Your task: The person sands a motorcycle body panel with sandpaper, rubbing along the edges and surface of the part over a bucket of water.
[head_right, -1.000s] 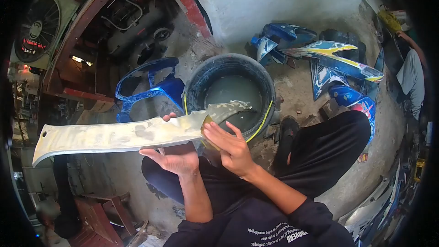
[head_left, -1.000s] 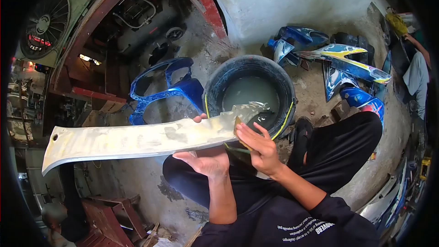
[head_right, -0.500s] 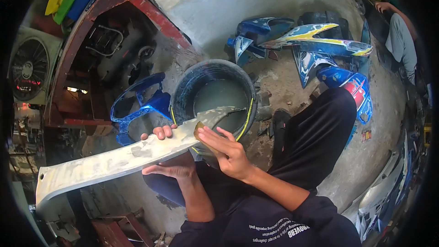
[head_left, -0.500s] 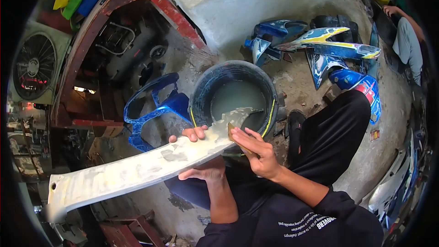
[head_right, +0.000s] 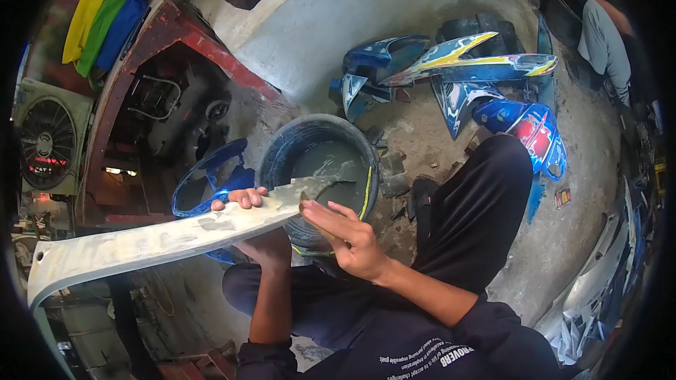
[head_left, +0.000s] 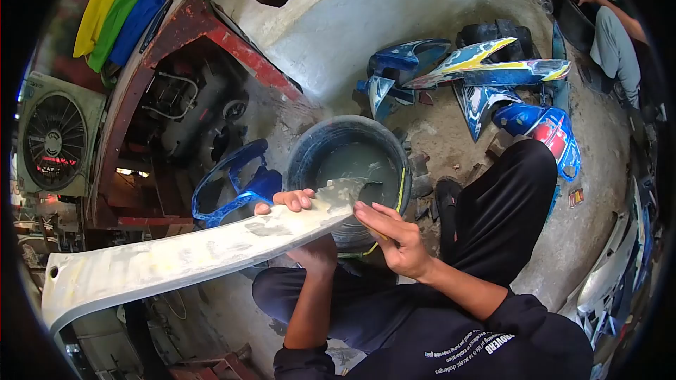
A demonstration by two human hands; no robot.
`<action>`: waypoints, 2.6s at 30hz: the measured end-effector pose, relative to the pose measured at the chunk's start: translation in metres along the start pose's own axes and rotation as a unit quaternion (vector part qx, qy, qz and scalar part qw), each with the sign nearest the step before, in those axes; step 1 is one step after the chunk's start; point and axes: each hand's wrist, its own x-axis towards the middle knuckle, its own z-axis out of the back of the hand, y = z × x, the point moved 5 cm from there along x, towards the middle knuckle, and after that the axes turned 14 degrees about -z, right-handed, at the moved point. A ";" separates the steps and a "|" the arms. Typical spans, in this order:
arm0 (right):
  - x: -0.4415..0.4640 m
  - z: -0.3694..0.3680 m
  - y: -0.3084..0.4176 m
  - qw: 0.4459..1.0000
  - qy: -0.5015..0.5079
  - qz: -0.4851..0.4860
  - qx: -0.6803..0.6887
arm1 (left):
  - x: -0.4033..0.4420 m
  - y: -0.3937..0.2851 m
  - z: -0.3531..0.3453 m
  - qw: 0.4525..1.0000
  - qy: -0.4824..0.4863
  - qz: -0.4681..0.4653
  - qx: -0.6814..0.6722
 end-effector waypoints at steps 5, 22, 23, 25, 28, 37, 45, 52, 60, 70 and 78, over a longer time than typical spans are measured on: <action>-0.009 -0.004 -0.032 0.997 0.007 -0.080 0.011 | -0.013 0.002 0.008 0.999 -0.021 -0.027 0.025; 0.001 -0.021 -0.010 0.991 -0.024 0.099 -0.092 | -0.014 0.005 0.019 0.999 -0.013 -0.016 -0.026; 0.001 -0.021 -0.008 0.991 -0.023 0.098 -0.092 | -0.013 0.007 0.022 0.999 -0.022 -0.013 -0.048; 0.007 -0.033 0.032 0.969 0.037 0.172 -0.172 | -0.014 0.008 0.021 0.998 -0.026 -0.028 -0.052; 0.016 -0.038 0.049 0.969 0.036 0.156 -0.188 | -0.008 0.011 0.028 0.994 0.004 -0.031 -0.104; 0.022 -0.030 0.049 0.961 0.068 0.166 -0.211 | -0.007 0.011 0.021 0.997 -0.005 -0.038 -0.064; 0.020 -0.025 0.028 0.954 0.032 0.191 -0.228 | -0.005 0.008 0.022 0.998 0.006 -0.020 -0.064; 0.043 -0.049 0.089 0.937 0.065 0.267 -0.214 | -0.004 0.008 0.017 0.994 -0.064 0.022 -0.091; 0.043 -0.045 0.054 0.942 0.080 0.261 -0.196 | 0.003 0.009 0.028 0.996 -0.072 -0.006 -0.045; 0.077 -0.073 0.119 0.931 0.112 0.311 -0.156 | 0.011 0.014 0.021 0.994 -0.060 0.002 -0.094; 0.073 -0.060 0.095 0.935 0.129 0.293 -0.156 | 0.012 0.010 0.021 0.993 -0.082 0.018 -0.079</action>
